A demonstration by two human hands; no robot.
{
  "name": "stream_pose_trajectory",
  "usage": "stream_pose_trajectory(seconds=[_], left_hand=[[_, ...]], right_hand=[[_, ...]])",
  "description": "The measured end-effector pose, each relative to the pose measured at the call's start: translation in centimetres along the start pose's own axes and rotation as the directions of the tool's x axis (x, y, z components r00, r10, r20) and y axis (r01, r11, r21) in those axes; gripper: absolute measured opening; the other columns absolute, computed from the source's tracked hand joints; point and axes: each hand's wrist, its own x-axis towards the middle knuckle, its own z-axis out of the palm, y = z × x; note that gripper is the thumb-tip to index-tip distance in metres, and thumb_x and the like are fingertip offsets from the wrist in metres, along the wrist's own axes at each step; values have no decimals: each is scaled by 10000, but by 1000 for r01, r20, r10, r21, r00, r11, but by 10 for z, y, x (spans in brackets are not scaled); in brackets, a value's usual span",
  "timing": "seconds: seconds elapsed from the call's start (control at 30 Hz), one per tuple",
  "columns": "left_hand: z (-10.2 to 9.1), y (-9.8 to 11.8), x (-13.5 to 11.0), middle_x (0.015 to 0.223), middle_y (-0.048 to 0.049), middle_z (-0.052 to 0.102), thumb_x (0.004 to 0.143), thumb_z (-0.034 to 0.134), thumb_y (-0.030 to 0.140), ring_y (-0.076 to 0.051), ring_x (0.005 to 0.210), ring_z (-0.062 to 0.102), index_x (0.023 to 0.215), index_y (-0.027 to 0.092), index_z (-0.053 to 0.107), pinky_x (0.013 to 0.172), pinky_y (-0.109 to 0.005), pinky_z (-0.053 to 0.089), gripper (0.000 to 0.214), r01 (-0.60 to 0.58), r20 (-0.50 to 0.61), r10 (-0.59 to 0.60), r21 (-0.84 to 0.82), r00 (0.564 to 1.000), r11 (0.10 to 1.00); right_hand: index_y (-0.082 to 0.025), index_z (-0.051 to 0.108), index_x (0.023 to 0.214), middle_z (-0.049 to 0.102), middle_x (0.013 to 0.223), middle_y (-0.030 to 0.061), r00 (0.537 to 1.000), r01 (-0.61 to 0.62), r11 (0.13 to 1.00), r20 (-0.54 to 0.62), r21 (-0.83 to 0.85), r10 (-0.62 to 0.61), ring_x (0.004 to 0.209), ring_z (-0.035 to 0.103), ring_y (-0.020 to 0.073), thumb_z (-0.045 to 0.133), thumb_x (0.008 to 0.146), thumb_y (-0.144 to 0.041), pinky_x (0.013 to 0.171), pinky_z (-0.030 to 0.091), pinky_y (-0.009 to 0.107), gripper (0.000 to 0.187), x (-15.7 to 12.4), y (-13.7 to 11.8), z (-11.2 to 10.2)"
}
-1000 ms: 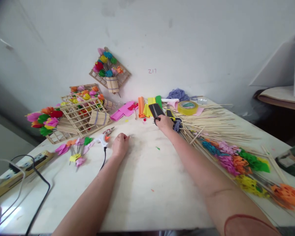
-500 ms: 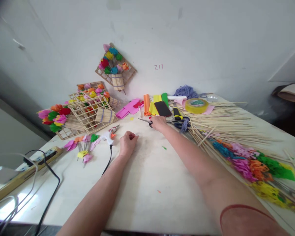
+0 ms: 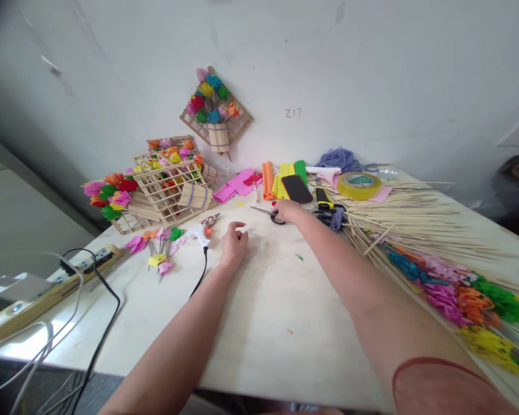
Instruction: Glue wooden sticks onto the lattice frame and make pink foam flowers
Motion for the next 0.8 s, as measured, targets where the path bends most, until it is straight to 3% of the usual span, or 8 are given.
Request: stream_pose_trajectory(seconds=[0.13, 0.23, 0.33, 0.4, 0.5, 0.7, 0.8], left_hand=[[0, -2, 0, 498, 57, 464, 770, 473, 244, -117, 535, 481, 962, 201, 527, 560, -218, 331, 204, 1, 2, -1, -36, 1000, 999], [1, -5, 1, 517, 53, 458, 786, 459, 251, -115, 526, 469, 997, 191, 519, 553, -222, 333, 227, -12, -57, 5, -111, 998, 994], [2, -8, 3, 573, 45, 477, 790, 438, 188, -107, 555, 492, 1059, 180, 489, 583, -220, 366, 273, -50, -154, 15, -226, 988, 973], [4, -11, 5, 609, 44, 499, 782, 459, 172, -91, 551, 507, 1061, 180, 476, 596, -215, 393, 280, -48, -156, -7, -352, 988, 935], [3, -13, 6, 585, 57, 511, 747, 541, 190, -75, 481, 500, 1044, 173, 455, 536, -204, 404, 310, 19, -120, -102, -551, 988, 834], [-2, -9, 1, 501, 57, 525, 652, 674, 268, -87, 415, 508, 982, 140, 474, 485, -221, 431, 407, 88, -31, -180, -783, 983, 616], [-3, -4, -1, 482, 56, 525, 634, 696, 318, -81, 411, 509, 977, 129, 491, 496, -225, 443, 442, 108, 16, -166, -821, 986, 560]], right_hand=[[-280, 667, 1048, 651, 1050, 52, 1000, -3, 1000, 18, -14, 3, 907, 598, 223, 581, 704, -225, 696, 436, 279, 359, 0, 3, -1], [-239, 658, 1062, 621, 1119, 79, 987, -7, 1000, -159, 9, 8, 970, 582, 239, 543, 745, -224, 772, 438, 316, 338, -8, -11, 0], [-196, 667, 1029, 638, 1088, 71, 949, 150, 971, -305, 189, -87, 939, 595, 201, 509, 774, -187, 822, 437, 302, 300, -22, -40, 7], [-159, 664, 1024, 664, 1022, 70, 944, 259, 868, -303, 424, -133, 843, 620, 162, 508, 756, -134, 776, 466, 266, 311, -33, -63, 15], [-151, 674, 986, 694, 890, 50, 956, 279, 659, -270, 698, -119, 717, 638, 148, 516, 698, -73, 691, 505, 266, 338, -46, -86, 29], [-136, 693, 861, 683, 696, 38, 970, 196, 290, -228, 937, 83, 595, 627, 153, 651, 605, -139, 621, 531, 306, 259, -56, -91, 40], [-129, 690, 734, 642, 573, 15, 967, 176, 234, -213, 956, 143, 508, 587, 134, 690, 579, -218, 568, 518, 291, 179, -63, -88, 37]])
